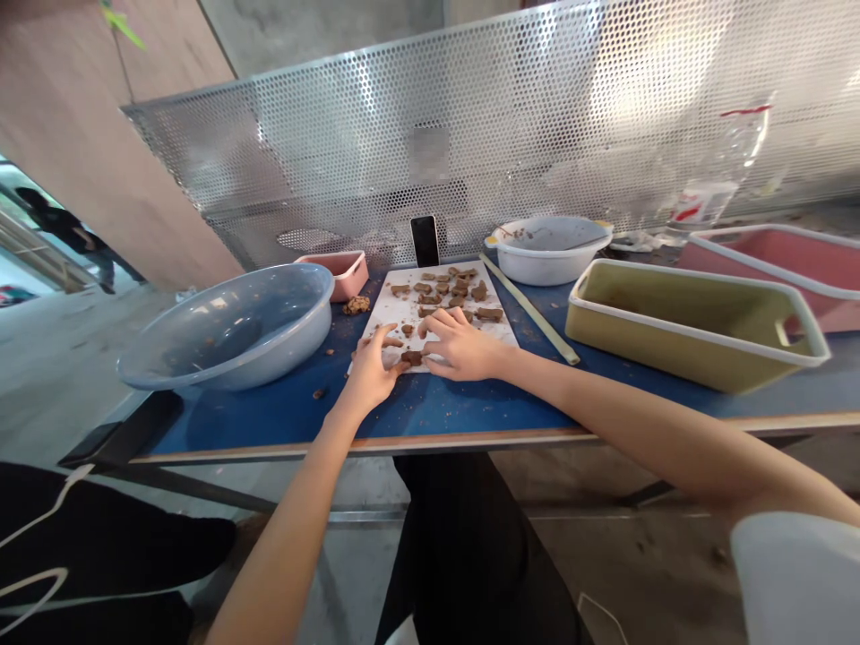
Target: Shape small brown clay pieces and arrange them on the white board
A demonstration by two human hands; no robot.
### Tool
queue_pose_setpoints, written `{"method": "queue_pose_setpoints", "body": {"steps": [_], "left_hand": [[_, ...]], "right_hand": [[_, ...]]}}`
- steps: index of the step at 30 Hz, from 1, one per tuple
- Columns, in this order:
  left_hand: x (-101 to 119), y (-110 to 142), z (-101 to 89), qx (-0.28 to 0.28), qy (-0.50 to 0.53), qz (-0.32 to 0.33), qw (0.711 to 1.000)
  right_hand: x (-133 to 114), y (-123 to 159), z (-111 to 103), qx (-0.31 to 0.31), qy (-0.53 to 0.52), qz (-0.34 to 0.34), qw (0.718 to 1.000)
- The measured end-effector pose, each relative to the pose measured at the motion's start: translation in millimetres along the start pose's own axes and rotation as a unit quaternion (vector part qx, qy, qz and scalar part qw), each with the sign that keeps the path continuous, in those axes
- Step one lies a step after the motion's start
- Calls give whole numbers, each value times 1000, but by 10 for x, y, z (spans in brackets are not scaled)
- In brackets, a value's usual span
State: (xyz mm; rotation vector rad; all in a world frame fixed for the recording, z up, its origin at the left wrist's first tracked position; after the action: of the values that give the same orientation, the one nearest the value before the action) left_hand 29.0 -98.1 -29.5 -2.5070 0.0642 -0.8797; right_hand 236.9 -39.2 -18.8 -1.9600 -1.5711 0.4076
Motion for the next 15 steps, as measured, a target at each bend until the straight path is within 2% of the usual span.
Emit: {"method": "queue_pose_setpoints", "body": {"steps": [5,8,12,15], "left_hand": [[35,46,-23,2,-33,31,999],[82,73,-36,-5,-48,56,997],[87,53,-86,32,-48,43,997],[96,29,-128,62,-35,56,996]], "right_hand": [[-10,-3,34,-16,6,1,1000],[-3,-16,36,-3,11,14,1000],[-8,-25,24,-12,3,3,1000],[-6,-27,-9,0,-3,5,1000]]}}
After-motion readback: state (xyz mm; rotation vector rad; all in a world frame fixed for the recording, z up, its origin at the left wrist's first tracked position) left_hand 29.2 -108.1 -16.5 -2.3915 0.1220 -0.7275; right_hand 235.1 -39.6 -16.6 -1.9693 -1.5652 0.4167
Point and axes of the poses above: each hand's wrist, its own y-axis away from the middle knuckle, its own z-axis out of the palm, x = y × z, the point moved 4 cm from there along -y, towards the middle knuckle, and after that the axes turned 7 degrees about x, right-handed, at the moved point
